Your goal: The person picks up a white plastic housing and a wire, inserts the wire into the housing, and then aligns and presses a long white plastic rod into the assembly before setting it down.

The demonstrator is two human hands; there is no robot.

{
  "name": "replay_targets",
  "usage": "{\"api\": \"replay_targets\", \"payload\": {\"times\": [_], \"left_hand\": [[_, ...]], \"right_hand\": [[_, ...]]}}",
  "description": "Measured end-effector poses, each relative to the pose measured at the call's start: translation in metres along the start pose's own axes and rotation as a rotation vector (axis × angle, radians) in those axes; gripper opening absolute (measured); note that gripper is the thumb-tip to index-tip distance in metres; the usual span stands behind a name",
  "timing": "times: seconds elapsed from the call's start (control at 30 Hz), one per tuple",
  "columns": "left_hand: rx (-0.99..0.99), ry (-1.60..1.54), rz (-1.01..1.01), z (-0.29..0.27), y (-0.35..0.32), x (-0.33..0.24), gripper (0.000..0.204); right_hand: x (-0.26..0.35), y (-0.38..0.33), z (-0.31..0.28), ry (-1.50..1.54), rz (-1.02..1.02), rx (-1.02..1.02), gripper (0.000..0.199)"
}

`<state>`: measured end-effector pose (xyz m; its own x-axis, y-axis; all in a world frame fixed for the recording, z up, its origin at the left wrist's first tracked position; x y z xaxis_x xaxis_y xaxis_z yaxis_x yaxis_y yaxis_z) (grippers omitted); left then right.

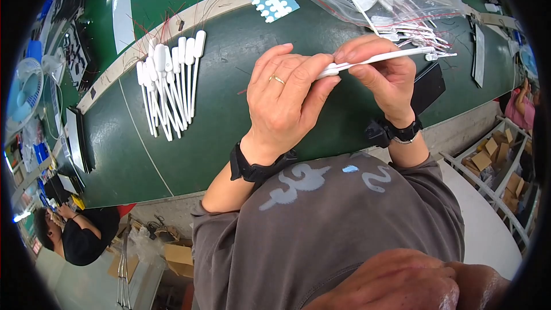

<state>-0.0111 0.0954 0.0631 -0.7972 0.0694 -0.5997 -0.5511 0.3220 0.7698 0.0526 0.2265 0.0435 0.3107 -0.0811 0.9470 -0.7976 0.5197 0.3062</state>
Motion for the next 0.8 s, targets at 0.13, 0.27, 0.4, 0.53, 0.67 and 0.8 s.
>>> {"api": "replay_targets", "payload": {"times": [0.13, 0.27, 0.4, 0.53, 0.67, 0.8], "left_hand": [[-0.016, 0.021, 0.012, -0.004, 0.002, 0.000, 0.026], [-0.029, 0.085, -0.016, -0.008, 0.004, 0.000, 0.022], [-0.043, 0.093, -0.176, -0.009, 0.001, 0.013, 0.020], [-0.052, 0.012, -0.297, -0.006, -0.002, 0.020, 0.021], [0.063, -0.125, -0.565, 0.010, -0.018, 0.033, 0.026], [0.137, 0.022, -0.324, 0.020, -0.016, 0.016, 0.031]], "right_hand": [[-0.003, 0.000, 0.001, -0.022, 0.041, -0.004, 0.019], [-0.018, -0.005, 0.001, 0.013, 0.181, -0.073, 0.023], [-0.043, -0.011, 0.013, 0.028, 0.370, -0.060, 0.032], [-0.056, -0.027, 0.042, 0.349, 0.608, 0.048, 0.038], [-0.066, -0.032, 0.040, 0.516, 0.703, -0.008, 0.043], [-0.065, -0.037, 0.043, 0.703, 0.784, 0.049, 0.038]]}}
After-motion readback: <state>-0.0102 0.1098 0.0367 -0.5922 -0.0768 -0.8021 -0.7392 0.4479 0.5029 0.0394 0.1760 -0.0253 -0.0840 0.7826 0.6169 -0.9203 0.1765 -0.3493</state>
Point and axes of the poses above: each hand's wrist, its own y-axis towards the middle knuckle, its own z-axis out of the palm, x = y × z, the point moved 10 cm from there along y, towards the middle knuckle, and after that the axes turned 15 degrees about -x, right-handed, at the moved point
